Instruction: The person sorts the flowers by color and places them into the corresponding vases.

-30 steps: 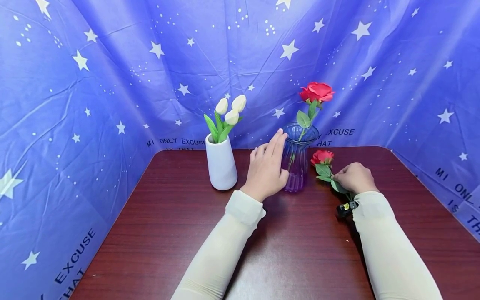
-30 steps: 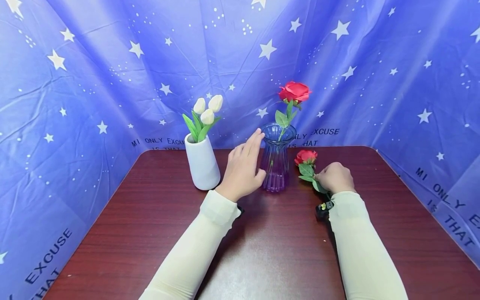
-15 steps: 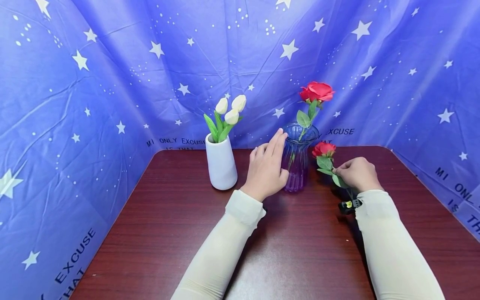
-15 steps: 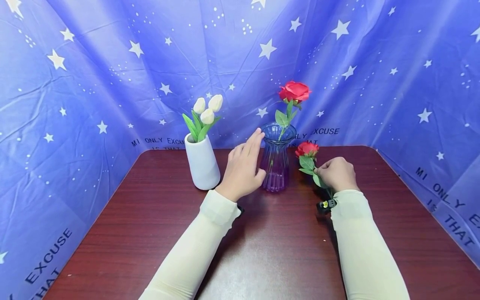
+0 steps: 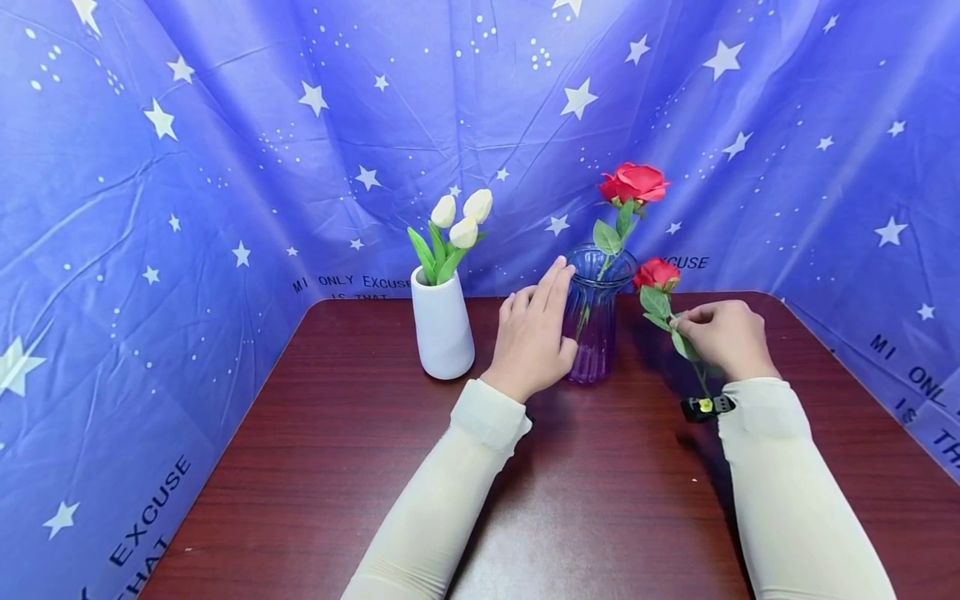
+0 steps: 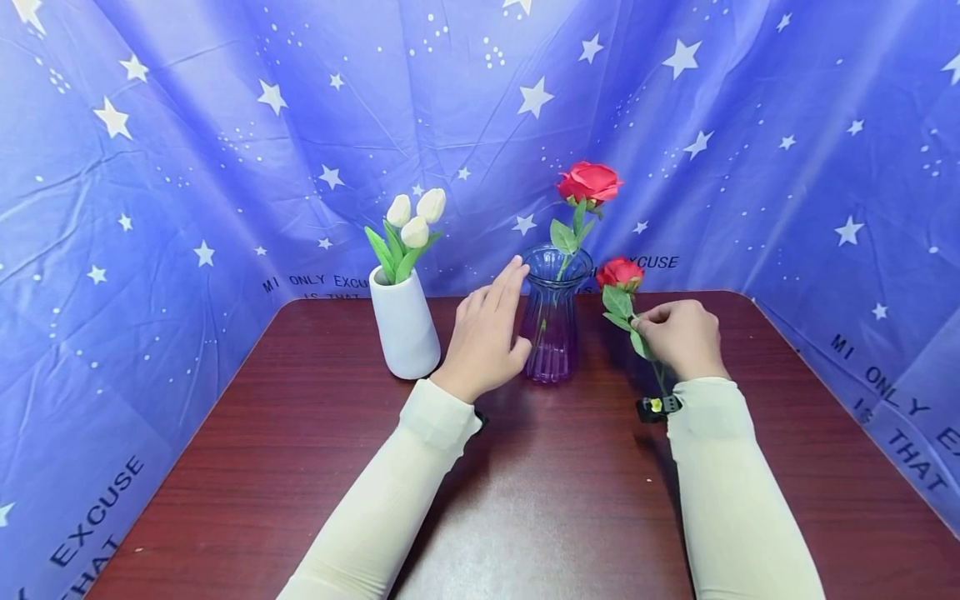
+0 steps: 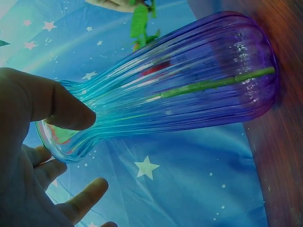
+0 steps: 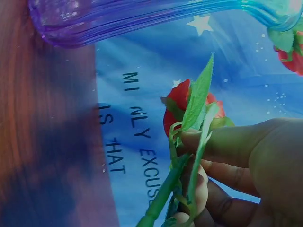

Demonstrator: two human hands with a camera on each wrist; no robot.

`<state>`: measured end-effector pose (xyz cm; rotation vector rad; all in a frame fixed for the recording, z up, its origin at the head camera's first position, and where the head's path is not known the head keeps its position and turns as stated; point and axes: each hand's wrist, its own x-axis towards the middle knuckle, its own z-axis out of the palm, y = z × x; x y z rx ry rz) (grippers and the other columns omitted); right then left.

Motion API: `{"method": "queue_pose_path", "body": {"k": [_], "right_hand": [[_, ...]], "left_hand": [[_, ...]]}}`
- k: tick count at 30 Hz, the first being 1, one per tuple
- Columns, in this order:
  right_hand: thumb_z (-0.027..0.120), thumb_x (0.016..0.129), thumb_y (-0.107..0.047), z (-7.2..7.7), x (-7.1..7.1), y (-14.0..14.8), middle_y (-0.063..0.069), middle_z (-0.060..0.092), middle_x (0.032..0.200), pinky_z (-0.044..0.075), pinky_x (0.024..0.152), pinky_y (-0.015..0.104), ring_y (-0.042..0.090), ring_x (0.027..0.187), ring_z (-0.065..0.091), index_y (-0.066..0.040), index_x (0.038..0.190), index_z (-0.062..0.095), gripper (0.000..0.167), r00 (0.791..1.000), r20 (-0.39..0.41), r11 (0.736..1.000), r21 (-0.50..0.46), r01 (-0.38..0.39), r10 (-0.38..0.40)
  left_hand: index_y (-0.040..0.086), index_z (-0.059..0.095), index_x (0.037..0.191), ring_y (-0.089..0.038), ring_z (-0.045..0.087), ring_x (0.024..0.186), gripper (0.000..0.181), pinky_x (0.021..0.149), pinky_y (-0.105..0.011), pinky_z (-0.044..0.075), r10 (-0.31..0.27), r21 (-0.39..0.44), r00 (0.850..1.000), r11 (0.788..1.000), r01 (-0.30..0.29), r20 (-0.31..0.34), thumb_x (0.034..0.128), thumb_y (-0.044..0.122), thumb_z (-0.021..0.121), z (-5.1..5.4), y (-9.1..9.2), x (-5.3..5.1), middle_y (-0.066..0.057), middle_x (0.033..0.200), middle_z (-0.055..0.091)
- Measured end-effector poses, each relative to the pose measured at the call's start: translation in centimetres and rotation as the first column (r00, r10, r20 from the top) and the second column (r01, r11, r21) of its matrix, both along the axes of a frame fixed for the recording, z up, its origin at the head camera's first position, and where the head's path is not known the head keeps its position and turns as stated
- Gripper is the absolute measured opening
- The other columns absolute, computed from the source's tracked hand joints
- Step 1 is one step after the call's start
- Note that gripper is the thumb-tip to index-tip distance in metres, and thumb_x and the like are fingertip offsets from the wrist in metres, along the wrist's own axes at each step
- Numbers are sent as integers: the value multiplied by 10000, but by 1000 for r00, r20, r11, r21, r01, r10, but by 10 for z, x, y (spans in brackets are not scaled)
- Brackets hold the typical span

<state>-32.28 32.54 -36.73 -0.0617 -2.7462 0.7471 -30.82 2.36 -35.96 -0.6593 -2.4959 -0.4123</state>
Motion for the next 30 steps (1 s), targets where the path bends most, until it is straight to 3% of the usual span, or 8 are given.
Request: {"method": "queue_pose_path", "body": {"k": [9,15,18,22,25,28,30], "right_hand": [[698,961,-370,12,4,-8,250,749,1081,335,975,655,520,1100,591,-44,1040,806,353,996,-89,1000,-18,5,-6],[708,963,-406,22,10,-12,218,770,1019,372,941,572,446,1039,622,-64,1061,808,370,990,-132,997,-64,42,-50],[722,954,-391,27,13,-13,196,780,949,357,942,549,356,936,656,-69,1038,816,346,980,-192,996,-80,42,-57],[736,940,-389,34,16,-13,143,788,859,378,852,453,22,706,594,-92,1005,829,318,963,-259,994,-91,55,-77],[739,933,-411,38,20,-13,-51,770,738,369,749,360,-159,610,448,-124,1002,836,311,953,-286,992,-103,72,-99],[742,929,-426,42,22,-15,-339,617,636,354,708,311,-187,613,430,-140,1009,838,312,944,-309,990,-117,81,-114],[747,926,-428,44,24,-16,-461,477,617,352,696,293,-185,623,439,-142,1016,837,313,940,-317,988,-132,85,-123]], "left_hand": [[206,151,1658,-257,495,1330,966,1168,-538,360,-6,4,1000,1000,6,-11,854,196,686,-1,0,-1,73,1744,116],[205,153,1658,-260,498,1323,983,1165,-549,363,-9,14,1000,1000,9,-11,845,186,707,-1,0,-1,72,1743,125],[205,155,1658,-261,498,1321,984,1166,-552,362,-11,17,1000,1000,11,-12,844,183,707,-1,0,-1,73,1743,123],[201,160,1656,-262,499,1312,981,1152,-531,373,-16,19,1000,1000,16,-12,843,179,708,-1,1,-2,68,1743,130],[196,165,1654,-257,507,1287,979,1103,-489,409,-18,19,1000,1000,19,-16,840,176,708,-1,1,-2,62,1742,138],[191,173,1652,-255,517,1258,977,1044,-459,439,-22,24,1000,999,23,-22,836,173,709,-1,1,-2,51,1739,156],[189,177,1652,-253,520,1249,977,1026,-453,446,-23,26,999,999,24,-24,835,171,711,-1,0,-1,44,1737,167]]}}
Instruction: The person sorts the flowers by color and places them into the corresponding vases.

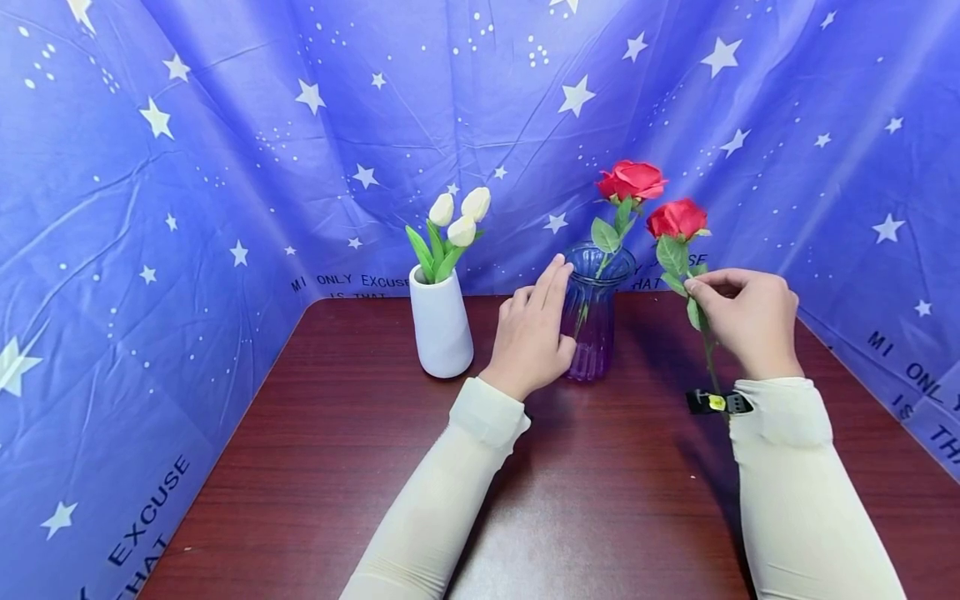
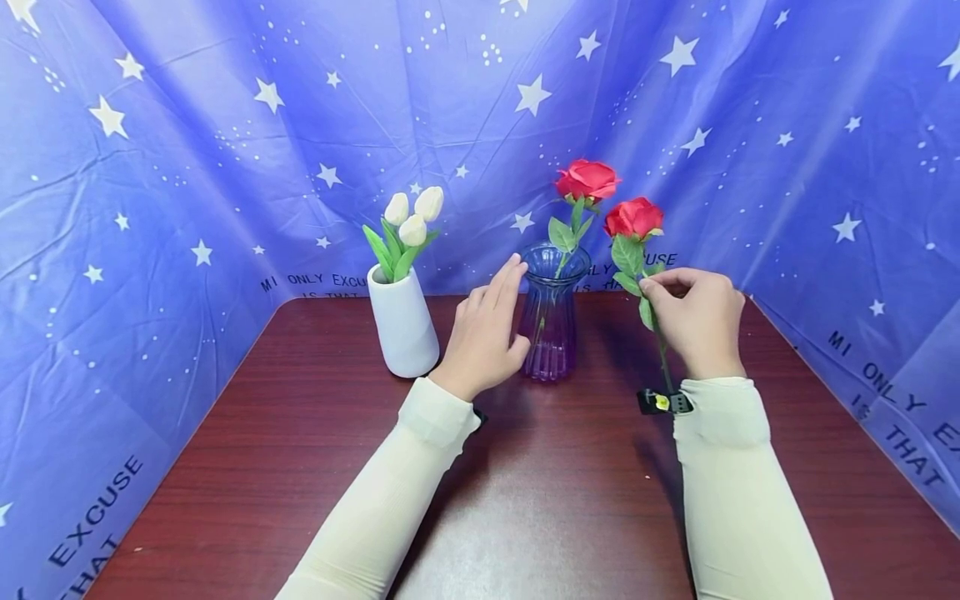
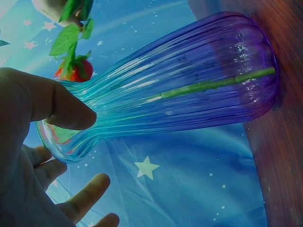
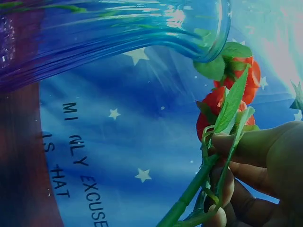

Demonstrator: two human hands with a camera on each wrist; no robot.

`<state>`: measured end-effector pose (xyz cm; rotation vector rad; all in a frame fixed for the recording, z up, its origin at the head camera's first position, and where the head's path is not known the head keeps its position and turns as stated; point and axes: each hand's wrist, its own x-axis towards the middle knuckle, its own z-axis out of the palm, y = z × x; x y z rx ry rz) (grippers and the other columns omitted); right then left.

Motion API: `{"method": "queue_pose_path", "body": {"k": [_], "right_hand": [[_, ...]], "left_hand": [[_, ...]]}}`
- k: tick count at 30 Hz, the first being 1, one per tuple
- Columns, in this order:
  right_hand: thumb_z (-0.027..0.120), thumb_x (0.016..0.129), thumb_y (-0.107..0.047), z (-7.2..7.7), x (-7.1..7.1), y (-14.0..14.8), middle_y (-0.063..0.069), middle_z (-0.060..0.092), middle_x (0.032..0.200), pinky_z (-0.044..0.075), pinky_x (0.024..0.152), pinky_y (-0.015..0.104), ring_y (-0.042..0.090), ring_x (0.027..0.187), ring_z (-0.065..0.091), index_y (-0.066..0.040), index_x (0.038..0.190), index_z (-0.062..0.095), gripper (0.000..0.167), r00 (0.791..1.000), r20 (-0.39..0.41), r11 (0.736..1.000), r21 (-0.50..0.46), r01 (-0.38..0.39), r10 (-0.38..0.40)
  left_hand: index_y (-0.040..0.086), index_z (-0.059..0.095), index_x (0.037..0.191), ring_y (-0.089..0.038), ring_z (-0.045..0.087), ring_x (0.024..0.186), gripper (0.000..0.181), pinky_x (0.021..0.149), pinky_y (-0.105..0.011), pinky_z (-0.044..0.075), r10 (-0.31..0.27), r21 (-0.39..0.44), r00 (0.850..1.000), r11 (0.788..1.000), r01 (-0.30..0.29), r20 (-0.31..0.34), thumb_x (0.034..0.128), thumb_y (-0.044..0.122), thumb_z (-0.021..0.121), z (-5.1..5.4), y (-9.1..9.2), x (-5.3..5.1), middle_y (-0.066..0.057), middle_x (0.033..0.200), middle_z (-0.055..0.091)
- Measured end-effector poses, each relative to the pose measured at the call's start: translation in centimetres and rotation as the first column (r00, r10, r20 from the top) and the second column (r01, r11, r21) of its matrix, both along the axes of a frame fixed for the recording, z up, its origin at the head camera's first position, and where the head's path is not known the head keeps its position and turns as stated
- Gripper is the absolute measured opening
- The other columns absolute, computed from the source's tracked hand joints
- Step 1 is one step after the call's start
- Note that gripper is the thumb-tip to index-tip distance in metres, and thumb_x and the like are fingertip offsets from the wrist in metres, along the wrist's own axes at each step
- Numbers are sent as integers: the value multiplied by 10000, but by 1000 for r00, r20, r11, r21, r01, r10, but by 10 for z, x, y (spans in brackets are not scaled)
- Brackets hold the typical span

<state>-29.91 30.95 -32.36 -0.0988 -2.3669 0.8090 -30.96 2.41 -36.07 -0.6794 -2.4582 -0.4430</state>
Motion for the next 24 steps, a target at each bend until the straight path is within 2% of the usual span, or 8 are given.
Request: {"method": "queue_pose_path", "body": {"k": [4,11,15,24], "right_hand": [[756,921,-423,4,3,-4,-496,423,619,342,699,250,-189,637,453,-134,1030,836,318,1000,-21,999,-34,10,-11],[772,908,-417,14,10,-8,-480,459,638,345,693,184,-191,645,488,-128,1054,833,329,998,-60,996,-90,24,-30],[774,908,-410,20,14,-11,-461,488,646,332,756,170,-180,652,507,-133,1061,835,323,996,-86,991,-129,27,-38],[788,893,-376,29,23,-15,-408,553,667,339,759,151,-159,616,535,-143,1041,842,280,983,-182,985,-173,5,-37]], "left_hand": [[190,178,1652,-252,519,1248,972,1018,-450,450,-2,2,1000,1000,2,2,839,173,709,0,0,0,46,1737,164],[191,181,1650,-256,522,1247,969,1010,-452,454,-6,6,1000,1000,6,2,840,170,711,0,0,0,58,1740,146],[188,190,1648,-253,528,1229,966,1001,-449,460,-7,6,1000,1000,7,-6,839,171,717,0,0,-1,54,1737,162],[189,190,1648,-250,533,1209,968,989,-441,464,-8,4,1000,1000,8,3,838,168,721,0,0,0,46,1734,175]]}}
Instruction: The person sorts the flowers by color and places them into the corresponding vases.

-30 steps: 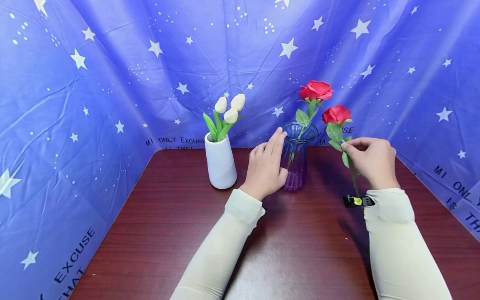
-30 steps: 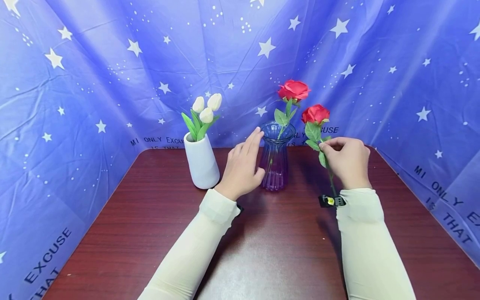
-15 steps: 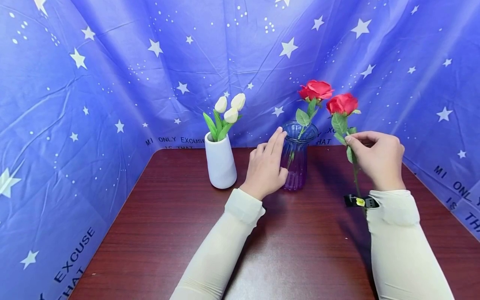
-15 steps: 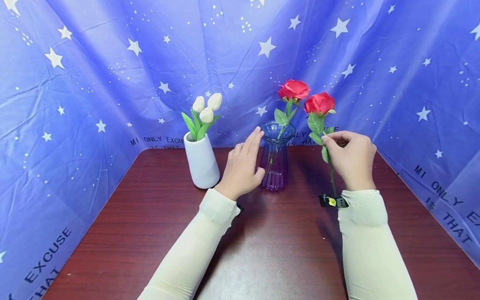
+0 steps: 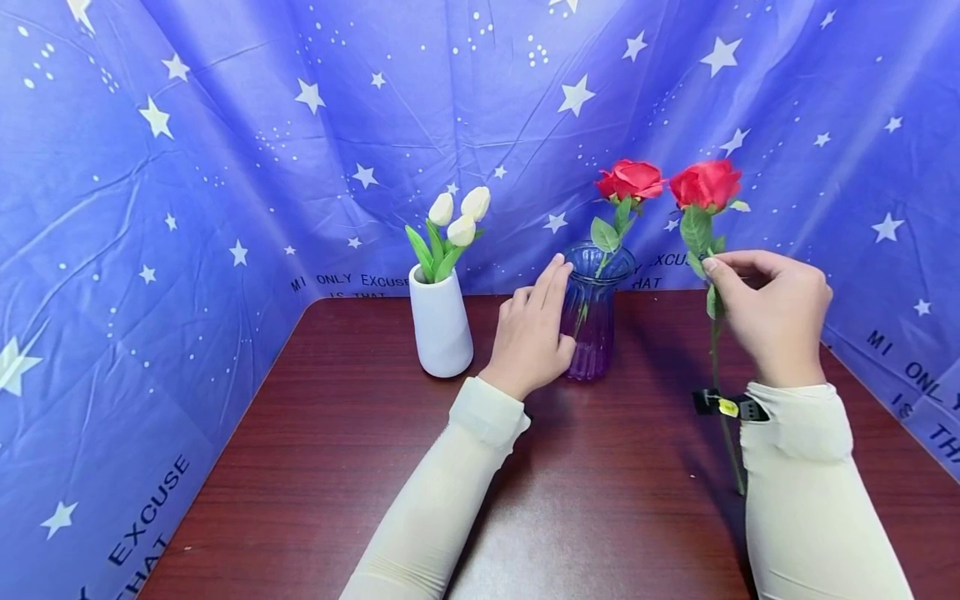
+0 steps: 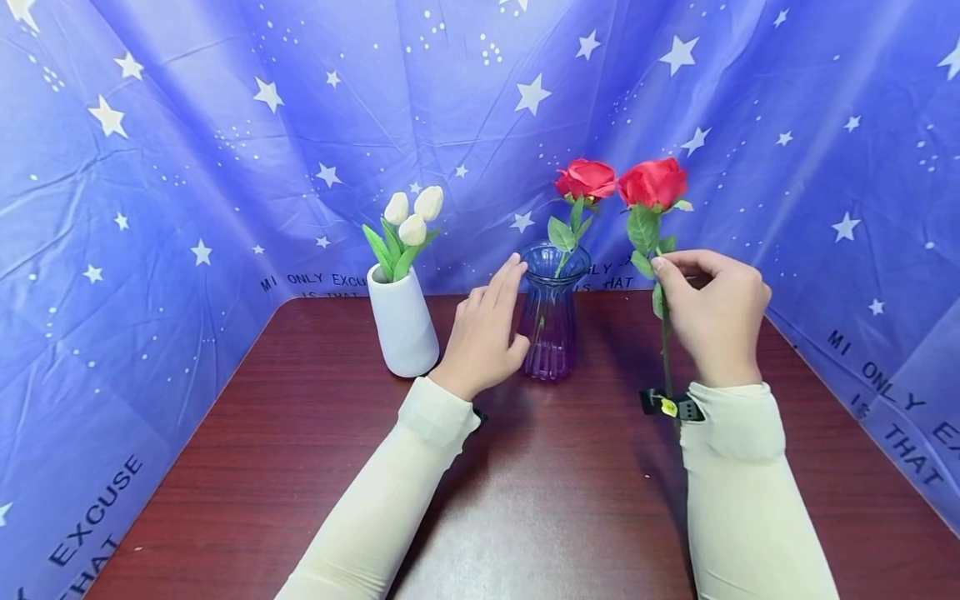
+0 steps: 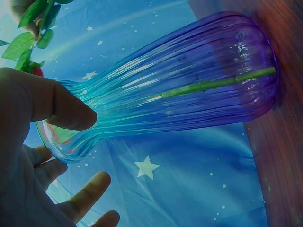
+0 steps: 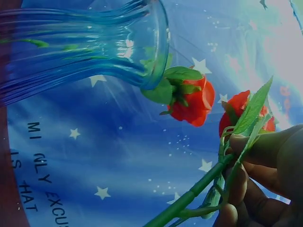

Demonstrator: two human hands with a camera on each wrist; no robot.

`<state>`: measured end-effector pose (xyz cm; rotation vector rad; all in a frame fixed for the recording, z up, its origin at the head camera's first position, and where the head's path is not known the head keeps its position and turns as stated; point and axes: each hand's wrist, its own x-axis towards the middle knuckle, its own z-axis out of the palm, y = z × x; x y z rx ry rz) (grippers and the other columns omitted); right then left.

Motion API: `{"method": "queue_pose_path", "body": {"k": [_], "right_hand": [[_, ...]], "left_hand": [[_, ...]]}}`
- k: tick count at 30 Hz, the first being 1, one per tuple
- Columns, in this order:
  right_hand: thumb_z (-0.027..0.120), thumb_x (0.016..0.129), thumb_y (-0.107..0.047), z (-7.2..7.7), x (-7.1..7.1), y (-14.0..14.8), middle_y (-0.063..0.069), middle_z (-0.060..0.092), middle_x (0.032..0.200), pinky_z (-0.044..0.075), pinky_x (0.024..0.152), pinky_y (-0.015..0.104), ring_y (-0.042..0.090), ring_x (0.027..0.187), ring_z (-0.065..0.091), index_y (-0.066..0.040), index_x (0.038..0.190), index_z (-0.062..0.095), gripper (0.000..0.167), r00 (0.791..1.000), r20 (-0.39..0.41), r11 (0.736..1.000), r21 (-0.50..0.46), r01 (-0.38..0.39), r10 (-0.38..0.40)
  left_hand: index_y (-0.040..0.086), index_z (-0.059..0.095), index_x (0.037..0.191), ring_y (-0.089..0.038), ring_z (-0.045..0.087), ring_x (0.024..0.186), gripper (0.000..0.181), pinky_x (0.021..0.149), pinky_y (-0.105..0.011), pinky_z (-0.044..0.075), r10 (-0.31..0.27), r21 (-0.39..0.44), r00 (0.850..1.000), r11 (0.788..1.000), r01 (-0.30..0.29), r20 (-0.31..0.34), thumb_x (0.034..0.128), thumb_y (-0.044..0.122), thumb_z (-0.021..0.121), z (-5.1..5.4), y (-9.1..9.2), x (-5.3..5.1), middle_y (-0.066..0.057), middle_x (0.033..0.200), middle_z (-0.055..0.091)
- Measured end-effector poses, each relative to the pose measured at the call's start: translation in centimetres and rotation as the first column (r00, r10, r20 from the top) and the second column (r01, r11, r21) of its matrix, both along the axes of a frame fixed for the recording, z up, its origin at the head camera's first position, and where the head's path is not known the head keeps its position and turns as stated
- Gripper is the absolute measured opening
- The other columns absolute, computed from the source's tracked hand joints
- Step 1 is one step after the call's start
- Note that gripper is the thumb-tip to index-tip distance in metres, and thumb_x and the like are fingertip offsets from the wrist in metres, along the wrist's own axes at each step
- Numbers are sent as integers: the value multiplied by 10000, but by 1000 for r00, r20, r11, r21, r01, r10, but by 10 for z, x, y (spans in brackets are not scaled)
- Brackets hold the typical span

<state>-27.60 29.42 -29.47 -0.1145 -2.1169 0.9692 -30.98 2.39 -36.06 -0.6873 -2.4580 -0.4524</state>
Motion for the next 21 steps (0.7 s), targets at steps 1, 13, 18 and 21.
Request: {"method": "queue_pose_path", "body": {"k": [1,13,18,21], "right_hand": [[789,890,-382,1,1,0,-398,565,672,349,742,150,-150,616,543,-146,1042,843,285,1000,-6,1000,-9,-1,1],[841,859,-266,13,14,-9,-325,624,673,415,592,102,-101,585,566,-111,1005,847,212,994,-112,993,-114,-7,-6],[840,852,-202,23,24,-19,-295,642,665,421,562,93,-98,562,569,-64,989,840,194,987,-158,985,-169,-39,12],[836,852,-187,29,32,-25,-290,647,665,421,559,98,-96,559,573,-44,983,837,194,984,-178,982,-182,-52,19]], "left_hand": [[190,189,1648,-249,531,1210,970,989,-441,463,-1,1,1000,1000,1,0,837,167,720,0,0,0,48,1735,172],[194,177,1650,-244,524,1218,971,996,-438,458,3,-5,1000,1000,-3,1,840,172,713,0,0,0,63,1740,141],[198,163,1654,-248,522,1230,982,1003,-439,453,5,-5,1000,1000,-5,14,842,173,715,1,0,1,64,1742,132],[199,161,1654,-249,523,1231,985,1003,-438,454,7,-6,1000,1000,-7,16,842,176,717,1,0,1,60,1742,134]]}}
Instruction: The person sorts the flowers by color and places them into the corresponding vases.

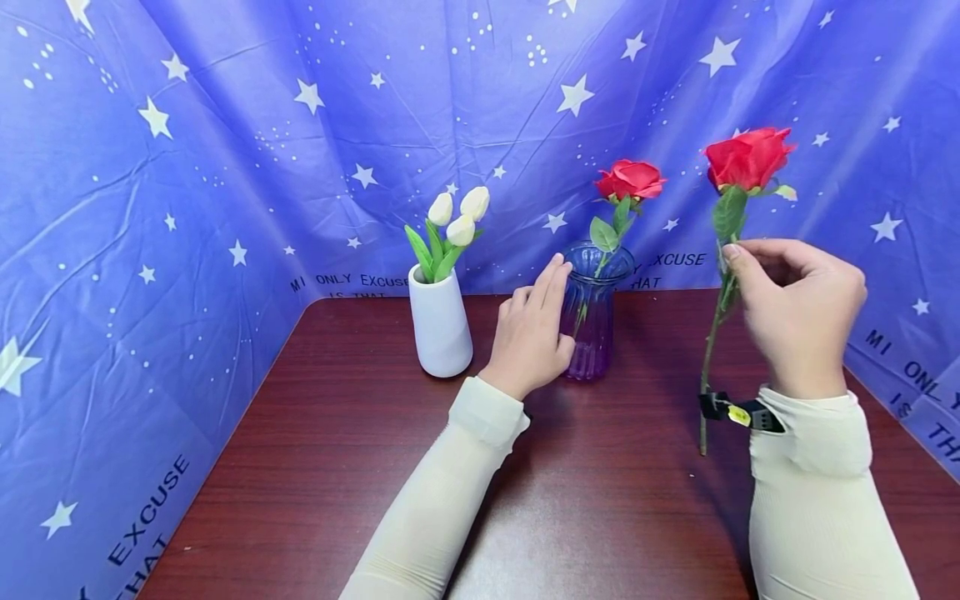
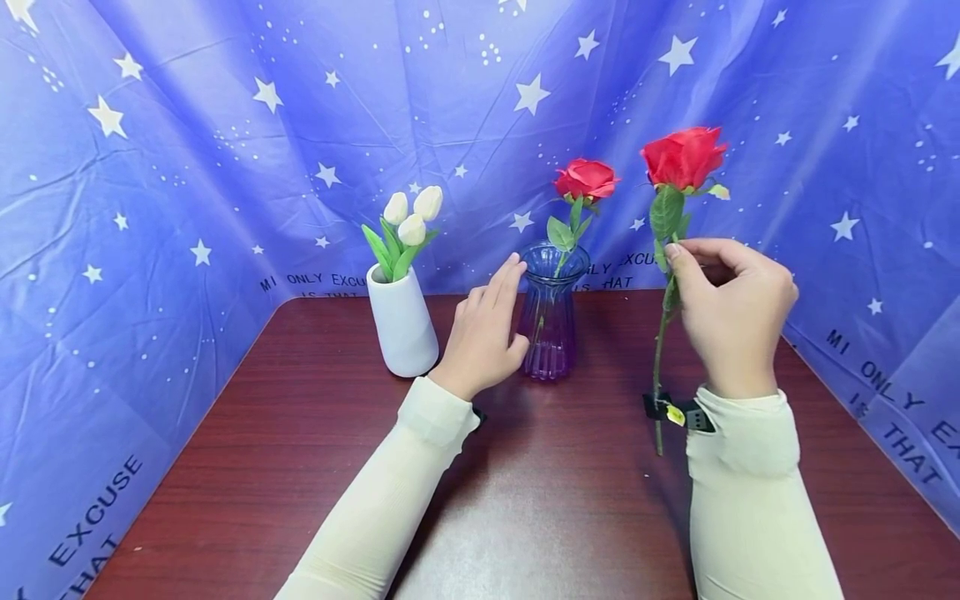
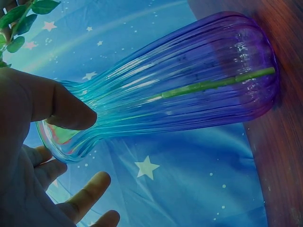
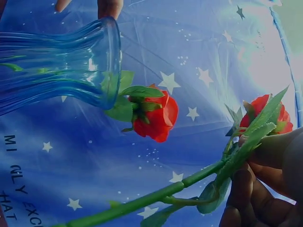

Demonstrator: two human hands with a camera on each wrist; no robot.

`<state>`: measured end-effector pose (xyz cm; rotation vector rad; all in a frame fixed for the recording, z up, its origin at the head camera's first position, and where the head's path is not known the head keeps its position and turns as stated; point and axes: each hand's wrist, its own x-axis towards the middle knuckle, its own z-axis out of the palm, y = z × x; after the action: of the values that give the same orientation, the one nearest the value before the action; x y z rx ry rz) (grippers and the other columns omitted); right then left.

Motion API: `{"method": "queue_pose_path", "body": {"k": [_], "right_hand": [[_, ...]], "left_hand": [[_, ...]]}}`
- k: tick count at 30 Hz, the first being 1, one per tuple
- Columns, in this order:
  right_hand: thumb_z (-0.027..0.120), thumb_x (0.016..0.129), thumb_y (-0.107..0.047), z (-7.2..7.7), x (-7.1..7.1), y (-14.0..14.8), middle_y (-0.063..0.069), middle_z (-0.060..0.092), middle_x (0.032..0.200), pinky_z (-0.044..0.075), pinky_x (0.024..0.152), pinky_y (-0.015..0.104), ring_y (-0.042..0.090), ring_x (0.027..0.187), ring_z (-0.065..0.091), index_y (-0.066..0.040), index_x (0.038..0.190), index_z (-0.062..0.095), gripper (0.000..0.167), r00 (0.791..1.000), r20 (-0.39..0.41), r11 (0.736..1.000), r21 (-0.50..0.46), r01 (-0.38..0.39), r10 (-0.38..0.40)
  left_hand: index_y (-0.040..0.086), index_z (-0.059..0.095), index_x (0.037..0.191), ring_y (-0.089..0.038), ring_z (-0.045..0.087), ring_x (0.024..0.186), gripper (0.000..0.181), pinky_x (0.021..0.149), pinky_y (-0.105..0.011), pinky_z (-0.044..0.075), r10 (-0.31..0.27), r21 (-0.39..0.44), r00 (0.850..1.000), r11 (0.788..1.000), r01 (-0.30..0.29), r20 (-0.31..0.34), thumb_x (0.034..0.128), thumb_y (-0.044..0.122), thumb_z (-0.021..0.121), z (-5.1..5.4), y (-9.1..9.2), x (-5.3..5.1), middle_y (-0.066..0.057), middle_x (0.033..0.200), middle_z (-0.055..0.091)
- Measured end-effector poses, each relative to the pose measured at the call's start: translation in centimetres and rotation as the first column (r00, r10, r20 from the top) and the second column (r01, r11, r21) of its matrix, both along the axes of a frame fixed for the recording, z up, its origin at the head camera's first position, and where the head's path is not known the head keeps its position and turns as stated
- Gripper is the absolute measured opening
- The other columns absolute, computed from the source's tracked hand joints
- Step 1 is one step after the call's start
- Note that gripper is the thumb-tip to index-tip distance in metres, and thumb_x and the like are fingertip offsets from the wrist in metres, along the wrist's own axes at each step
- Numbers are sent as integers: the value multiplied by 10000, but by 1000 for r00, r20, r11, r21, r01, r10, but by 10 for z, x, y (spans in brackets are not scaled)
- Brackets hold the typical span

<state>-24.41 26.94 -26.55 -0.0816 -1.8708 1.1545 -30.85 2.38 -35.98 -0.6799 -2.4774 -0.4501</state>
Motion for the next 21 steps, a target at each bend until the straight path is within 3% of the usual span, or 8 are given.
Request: {"method": "queue_pose_path", "body": {"k": [11,21], "right_hand": [[800,864,-130,11,13,-8,-267,654,660,435,580,124,-76,546,568,-1,942,829,153,997,-73,999,-29,14,-16],[782,849,-67,18,21,-3,-172,716,696,459,589,118,-32,547,590,50,942,811,152,982,-189,989,-146,-12,-16]], "left_hand": [[194,160,1656,-248,520,1225,978,995,-438,456,-6,-3,1000,1000,5,-4,848,171,711,0,2,-1,58,1743,130],[186,169,1654,-252,521,1224,972,998,-439,454,-16,3,1000,1000,16,-2,849,168,713,0,4,-1,52,1742,138]]}}
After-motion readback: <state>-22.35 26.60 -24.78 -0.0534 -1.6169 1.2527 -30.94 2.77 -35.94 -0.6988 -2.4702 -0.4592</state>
